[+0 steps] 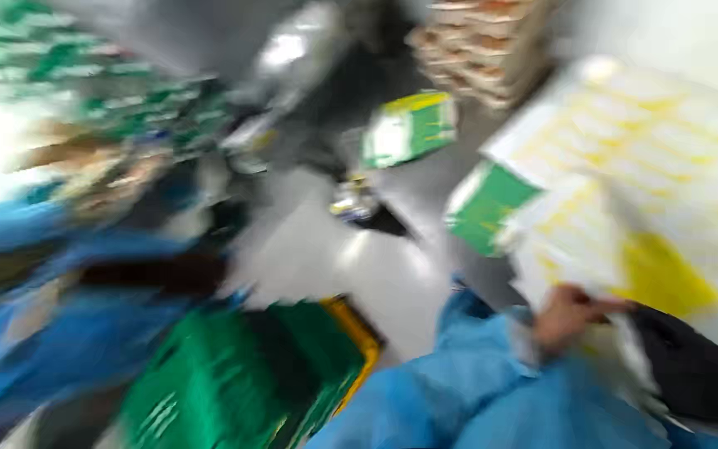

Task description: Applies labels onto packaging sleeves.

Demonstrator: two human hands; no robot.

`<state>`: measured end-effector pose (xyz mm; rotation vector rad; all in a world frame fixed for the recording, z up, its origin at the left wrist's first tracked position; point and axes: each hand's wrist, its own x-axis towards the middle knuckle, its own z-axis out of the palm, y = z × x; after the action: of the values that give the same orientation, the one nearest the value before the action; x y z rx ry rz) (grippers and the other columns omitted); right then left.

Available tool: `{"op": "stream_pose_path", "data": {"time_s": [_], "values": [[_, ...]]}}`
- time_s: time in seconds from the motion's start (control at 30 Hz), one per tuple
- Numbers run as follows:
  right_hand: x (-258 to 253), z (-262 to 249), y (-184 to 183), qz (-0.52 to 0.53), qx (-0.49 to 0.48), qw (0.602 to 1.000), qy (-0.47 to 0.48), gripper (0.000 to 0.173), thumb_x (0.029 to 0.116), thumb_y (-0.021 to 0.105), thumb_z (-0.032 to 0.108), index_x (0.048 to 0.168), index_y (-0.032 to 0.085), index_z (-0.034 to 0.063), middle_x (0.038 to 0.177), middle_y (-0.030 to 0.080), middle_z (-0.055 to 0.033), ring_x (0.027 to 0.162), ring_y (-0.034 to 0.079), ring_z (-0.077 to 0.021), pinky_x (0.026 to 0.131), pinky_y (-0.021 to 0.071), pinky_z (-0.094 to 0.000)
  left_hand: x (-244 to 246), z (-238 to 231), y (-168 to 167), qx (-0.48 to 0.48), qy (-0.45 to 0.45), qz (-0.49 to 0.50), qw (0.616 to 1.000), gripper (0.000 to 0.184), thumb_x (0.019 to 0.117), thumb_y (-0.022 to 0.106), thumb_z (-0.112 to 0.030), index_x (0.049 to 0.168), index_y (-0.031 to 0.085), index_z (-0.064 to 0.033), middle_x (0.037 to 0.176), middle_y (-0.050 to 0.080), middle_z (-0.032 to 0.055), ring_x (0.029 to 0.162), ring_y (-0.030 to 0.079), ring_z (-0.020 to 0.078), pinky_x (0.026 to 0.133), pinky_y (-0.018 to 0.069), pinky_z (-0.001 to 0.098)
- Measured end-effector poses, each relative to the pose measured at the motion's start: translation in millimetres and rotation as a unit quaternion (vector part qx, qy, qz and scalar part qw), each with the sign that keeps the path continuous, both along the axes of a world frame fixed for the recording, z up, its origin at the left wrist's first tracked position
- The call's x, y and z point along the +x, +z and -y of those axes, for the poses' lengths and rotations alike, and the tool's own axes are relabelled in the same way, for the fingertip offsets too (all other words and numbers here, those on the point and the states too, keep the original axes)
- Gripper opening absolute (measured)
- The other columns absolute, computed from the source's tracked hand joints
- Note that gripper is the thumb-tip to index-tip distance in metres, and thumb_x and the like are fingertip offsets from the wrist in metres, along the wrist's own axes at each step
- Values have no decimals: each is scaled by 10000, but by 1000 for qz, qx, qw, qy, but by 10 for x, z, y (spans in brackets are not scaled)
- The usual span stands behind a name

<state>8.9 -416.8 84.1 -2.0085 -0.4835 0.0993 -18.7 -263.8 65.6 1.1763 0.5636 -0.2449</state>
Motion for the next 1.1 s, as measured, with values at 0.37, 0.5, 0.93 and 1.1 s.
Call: {"op": "stream_pose_path", "data": {"time_s": [0.37,0.5,0.93,1.1], "values": [[-34,219,-258,-2,-80,989,-123,215,898,769,245,1097,777,163,1022,755,24,927,701,-98,807,603,-304,54,121,-200,-150,59,-28,987,179,994,662,-96,1158,666,-26,1090,720,118,944,718,207,852,614,394],[-5,261,-261,-4,-85,990,-109,229,927,737,280,1121,779,167,1029,761,23,951,700,-100,837,592,-303,127,149,-185,-157,59,-30,985,156,1023,628,-139,1114,669,-19,1077,724,122,941,723,206,850,617,395],[-7,263,-268,66,-94,988,-106,180,948,728,206,1103,788,139,1018,770,11,921,704,-128,815,581,-323,169,104,-136,-163,36,-42,985,154,949,694,-6,1083,627,-42,991,717,94,845,722,181,814,627,363],[-27,233,-227,44,-72,989,-120,163,944,718,158,1084,793,120,985,764,2,898,700,-102,801,584,-289,170,107,-138,-148,22,-34,988,108,947,718,-57,1043,672,-42,980,727,92,807,718,162,780,625,328]]}}
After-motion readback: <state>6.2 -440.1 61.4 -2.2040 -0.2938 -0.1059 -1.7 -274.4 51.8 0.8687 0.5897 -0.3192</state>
